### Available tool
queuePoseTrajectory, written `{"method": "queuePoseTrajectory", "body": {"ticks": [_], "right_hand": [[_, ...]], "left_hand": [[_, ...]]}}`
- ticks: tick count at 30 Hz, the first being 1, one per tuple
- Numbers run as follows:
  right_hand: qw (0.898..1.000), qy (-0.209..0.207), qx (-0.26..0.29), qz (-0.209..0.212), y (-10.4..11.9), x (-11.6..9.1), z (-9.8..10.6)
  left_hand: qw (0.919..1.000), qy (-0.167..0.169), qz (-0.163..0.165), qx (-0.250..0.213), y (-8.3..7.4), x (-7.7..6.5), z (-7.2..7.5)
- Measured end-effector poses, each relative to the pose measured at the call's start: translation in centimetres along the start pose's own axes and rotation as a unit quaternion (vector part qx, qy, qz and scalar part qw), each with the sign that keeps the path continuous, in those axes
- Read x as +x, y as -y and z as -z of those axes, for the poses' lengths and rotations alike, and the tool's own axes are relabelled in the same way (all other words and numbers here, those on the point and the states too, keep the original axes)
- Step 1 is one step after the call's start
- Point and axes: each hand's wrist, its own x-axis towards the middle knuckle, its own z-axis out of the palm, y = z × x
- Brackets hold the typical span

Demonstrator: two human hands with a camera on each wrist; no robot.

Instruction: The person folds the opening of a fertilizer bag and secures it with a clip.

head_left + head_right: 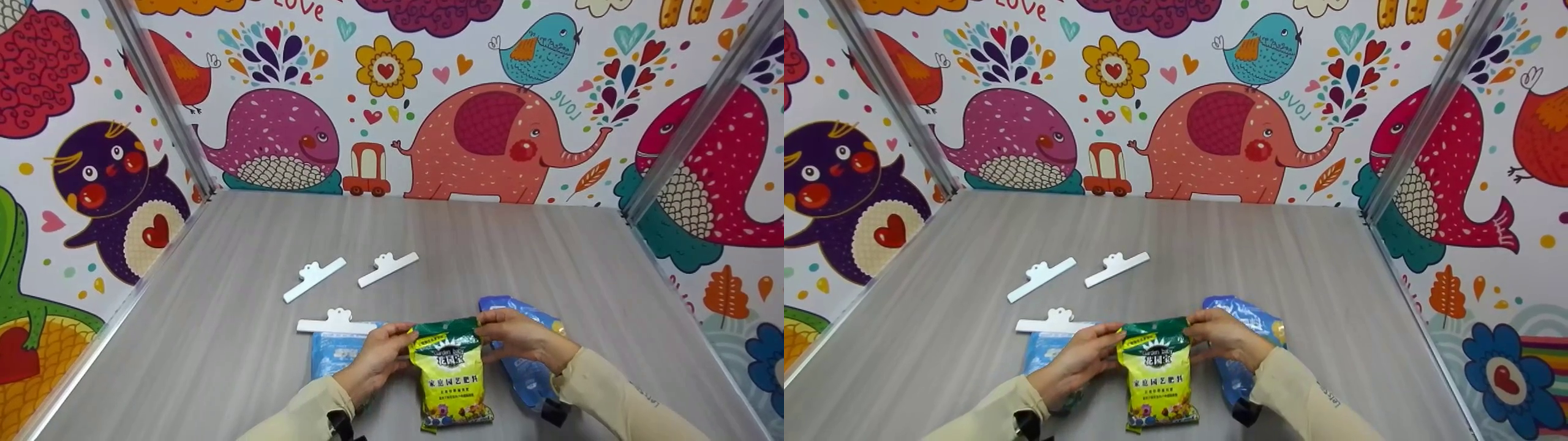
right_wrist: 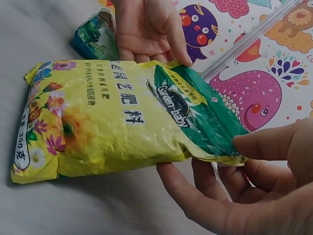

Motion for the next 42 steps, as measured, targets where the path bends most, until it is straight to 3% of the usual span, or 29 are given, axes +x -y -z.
{"method": "queuePoseTrajectory", "body": {"ticks": [10,33,42], "right_hand": [[1.000,0.001,-0.006,0.000,0.2,-0.1,0.1],[0.997,0.075,-0.017,0.021,1.3,-0.7,0.4],[0.995,0.099,-0.013,0.030,1.8,-0.9,0.7]], "left_hand": [[0.9988,0.044,-0.007,0.018,-0.5,0.0,0.8],[0.9951,0.090,0.016,0.036,-1.7,-0.2,1.2],[0.9933,0.107,-0.006,0.044,-2.3,0.0,1.3]]}}
